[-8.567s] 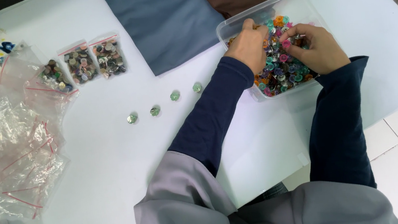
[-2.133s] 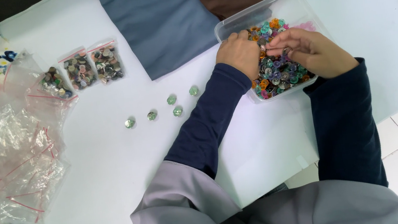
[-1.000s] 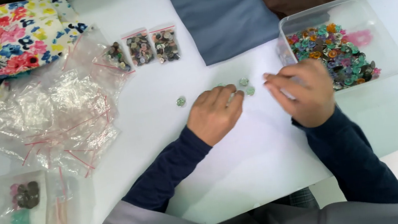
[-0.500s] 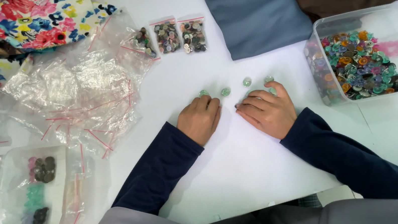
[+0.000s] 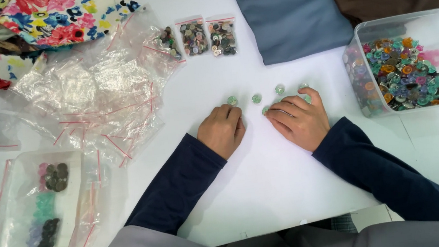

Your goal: The person sorts colorful buttons from a clear plastic container onto a white table. They pick out specific green buttons, place them in a line, and then transfer them into a small plastic bag. The person seals the bag and places it on the table.

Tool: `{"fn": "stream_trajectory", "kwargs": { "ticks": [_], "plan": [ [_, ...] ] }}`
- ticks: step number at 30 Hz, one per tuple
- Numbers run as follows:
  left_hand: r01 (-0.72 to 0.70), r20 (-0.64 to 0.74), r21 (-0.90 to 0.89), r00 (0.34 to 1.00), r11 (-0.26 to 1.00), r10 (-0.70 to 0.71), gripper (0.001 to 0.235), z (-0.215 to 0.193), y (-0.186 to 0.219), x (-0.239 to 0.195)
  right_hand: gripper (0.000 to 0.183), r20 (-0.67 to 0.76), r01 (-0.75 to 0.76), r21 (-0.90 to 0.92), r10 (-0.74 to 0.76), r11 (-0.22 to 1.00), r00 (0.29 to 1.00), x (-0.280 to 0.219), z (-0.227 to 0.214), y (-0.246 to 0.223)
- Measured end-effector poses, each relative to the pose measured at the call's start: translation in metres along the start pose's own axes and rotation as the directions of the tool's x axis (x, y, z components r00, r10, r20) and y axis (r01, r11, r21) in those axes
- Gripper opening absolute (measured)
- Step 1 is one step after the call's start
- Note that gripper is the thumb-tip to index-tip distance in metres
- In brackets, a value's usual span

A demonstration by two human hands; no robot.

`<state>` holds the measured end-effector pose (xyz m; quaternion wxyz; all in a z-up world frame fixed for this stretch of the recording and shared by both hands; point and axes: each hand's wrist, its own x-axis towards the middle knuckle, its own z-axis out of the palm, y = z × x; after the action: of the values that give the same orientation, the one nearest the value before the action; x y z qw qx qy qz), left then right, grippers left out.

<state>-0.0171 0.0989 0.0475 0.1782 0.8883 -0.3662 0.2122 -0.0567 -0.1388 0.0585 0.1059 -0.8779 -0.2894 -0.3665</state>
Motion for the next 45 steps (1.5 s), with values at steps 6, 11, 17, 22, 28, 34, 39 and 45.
{"fn": "stream_trajectory", "kwargs": {
  "ticks": [6, 11, 17, 22, 28, 34, 39, 45],
  "plan": [
    [0.052, 0.024, -0.024, 0.998, 0.998, -0.051, 0.010, -0.005, -0.003, 0.005, 0.005, 0.019, -0.025, 0.011, 0.025, 1.000, 1.000, 0.004, 0.005, -0.002],
    [0.049, 0.047, -0.031, 0.998, 0.998, -0.047, 0.009, -0.006, -0.002, 0.006, 0.005, 0.034, -0.035, 0.013, 0.034, 0.999, 0.999, 0.008, 0.006, -0.004],
    [0.052, 0.058, -0.038, 0.997, 0.998, -0.050, 0.008, -0.001, -0.004, 0.004, 0.004, 0.042, -0.043, 0.011, 0.043, 0.999, 0.998, 0.007, 0.007, -0.005],
    [0.038, 0.042, -0.013, 0.998, 0.999, -0.038, 0.008, 0.000, -0.001, 0.001, 0.005, 0.046, -0.051, 0.016, 0.050, 0.999, 0.998, 0.006, 0.005, -0.008],
    [0.032, 0.021, 0.003, 0.999, 0.999, -0.032, 0.014, -0.014, 0.006, 0.008, 0.006, 0.035, -0.049, 0.004, 0.049, 0.999, 0.998, 0.010, 0.001, -0.007],
    [-0.045, -0.164, 0.003, 0.985, 0.999, 0.045, 0.011, -0.039, 0.028, 0.033, 0.011, -0.084, -0.017, -0.007, 0.016, 1.000, 0.996, 0.023, -0.020, -0.005],
    [-0.071, -0.299, -0.149, 0.954, 0.986, 0.024, 0.014, -0.041, 0.077, 0.066, 0.018, -0.195, -0.072, -0.111, 0.049, 0.991, 0.980, 0.018, -0.074, 0.018],
    [-0.055, -0.242, -0.366, 0.970, 0.929, -0.038, 0.020, -0.029, 0.165, 0.138, 0.004, -0.136, -0.238, -0.133, 0.221, 0.962, 0.966, -0.005, -0.157, 0.087]
  ]
}}
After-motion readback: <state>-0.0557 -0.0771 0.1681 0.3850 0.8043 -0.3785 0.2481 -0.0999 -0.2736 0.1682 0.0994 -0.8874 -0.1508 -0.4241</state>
